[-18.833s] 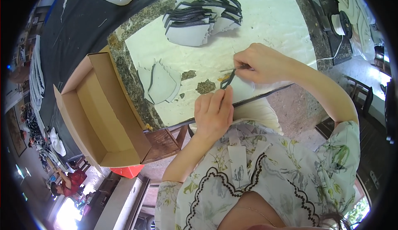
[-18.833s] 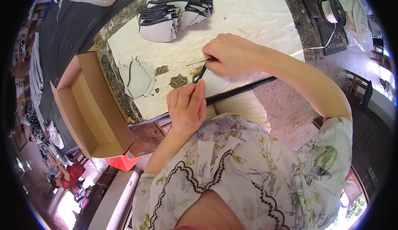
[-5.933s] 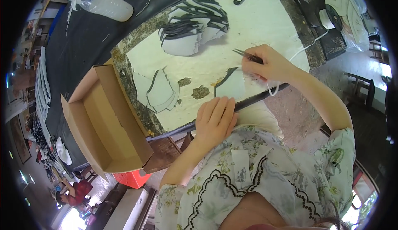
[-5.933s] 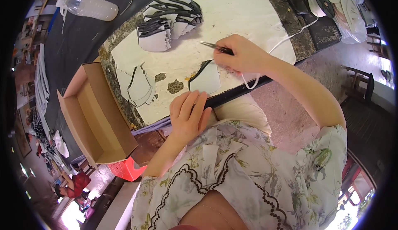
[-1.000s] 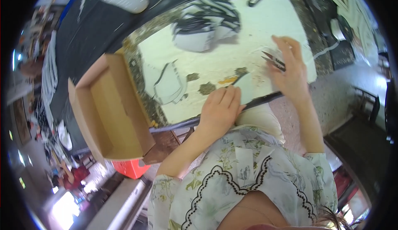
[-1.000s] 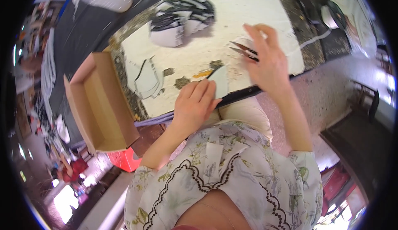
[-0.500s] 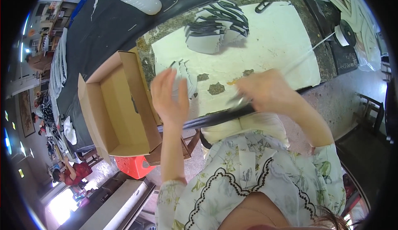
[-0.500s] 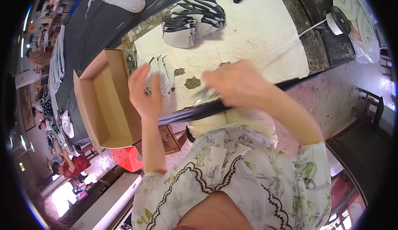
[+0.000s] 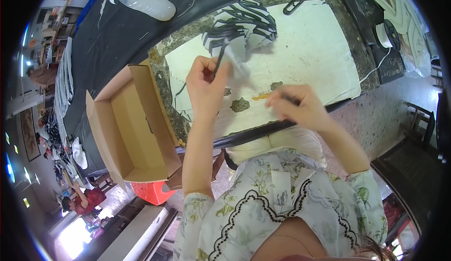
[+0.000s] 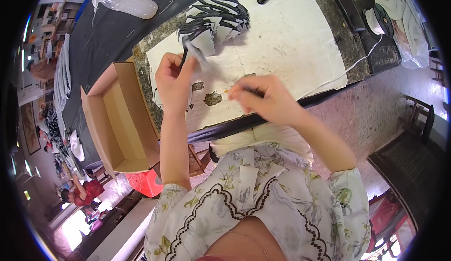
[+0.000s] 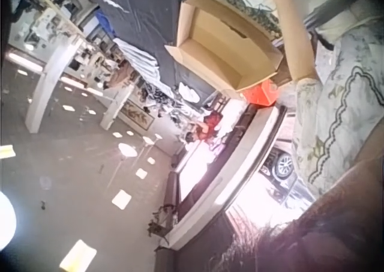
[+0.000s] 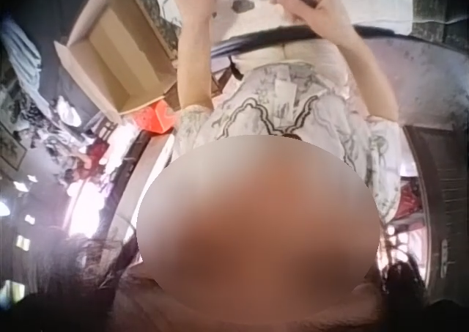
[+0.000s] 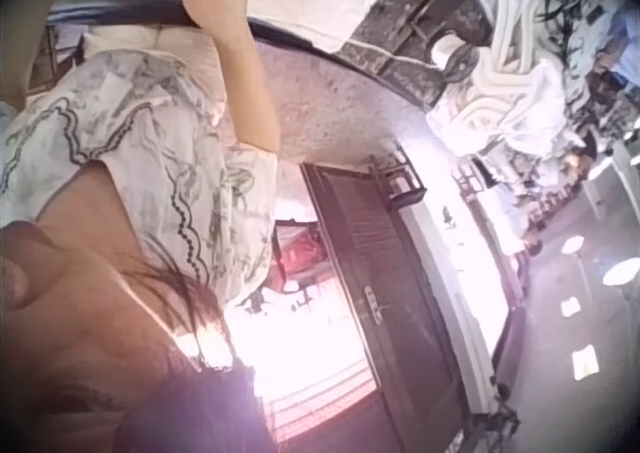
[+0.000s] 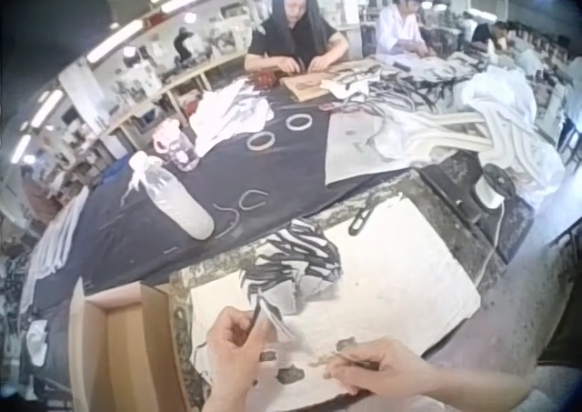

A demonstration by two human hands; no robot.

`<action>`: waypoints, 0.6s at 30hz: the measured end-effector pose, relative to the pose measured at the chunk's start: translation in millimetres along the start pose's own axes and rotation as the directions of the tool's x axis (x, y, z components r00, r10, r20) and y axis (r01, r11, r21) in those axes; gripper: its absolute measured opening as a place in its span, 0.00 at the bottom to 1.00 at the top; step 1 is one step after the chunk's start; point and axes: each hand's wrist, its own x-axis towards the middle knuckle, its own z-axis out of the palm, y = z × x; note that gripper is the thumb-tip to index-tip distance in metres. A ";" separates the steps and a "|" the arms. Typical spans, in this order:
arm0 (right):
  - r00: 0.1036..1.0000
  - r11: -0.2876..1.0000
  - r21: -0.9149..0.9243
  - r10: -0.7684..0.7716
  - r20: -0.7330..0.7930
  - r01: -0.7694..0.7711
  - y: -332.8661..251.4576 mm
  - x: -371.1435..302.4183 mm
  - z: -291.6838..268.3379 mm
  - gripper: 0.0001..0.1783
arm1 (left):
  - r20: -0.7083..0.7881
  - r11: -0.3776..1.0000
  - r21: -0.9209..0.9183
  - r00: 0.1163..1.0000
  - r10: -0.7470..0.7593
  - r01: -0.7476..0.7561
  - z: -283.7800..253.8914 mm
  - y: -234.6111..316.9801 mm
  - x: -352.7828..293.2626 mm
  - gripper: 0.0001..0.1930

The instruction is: Trimming excess material or threads from shoe components using a small pair of snips at a workbench.

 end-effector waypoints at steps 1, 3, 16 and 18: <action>0.991 0.997 -0.015 -0.082 -0.109 0.081 1.2 -1.0 -8.6 0.09 | 0.110 0.979 -0.177 0.991 -0.078 0.097 -1.2 5.1 -9.6 0.13; 0.964 0.988 -0.036 -0.157 -0.216 0.153 -2.3 -1.2 -21.5 0.10 | 0.272 0.964 -0.210 0.957 -0.100 0.161 2.7 4.6 -21.3 0.14; 0.925 0.933 0.192 -0.243 -0.292 0.305 -4.8 18.1 -25.2 0.11 | 0.489 0.876 -0.340 0.860 -0.145 0.342 12.5 8.5 -2.5 0.11; 0.915 0.990 0.102 -0.048 -0.400 0.097 11.0 28.6 -35.6 0.12 | 0.509 0.815 -0.408 0.843 -0.172 0.412 7.7 16.2 -10.2 0.11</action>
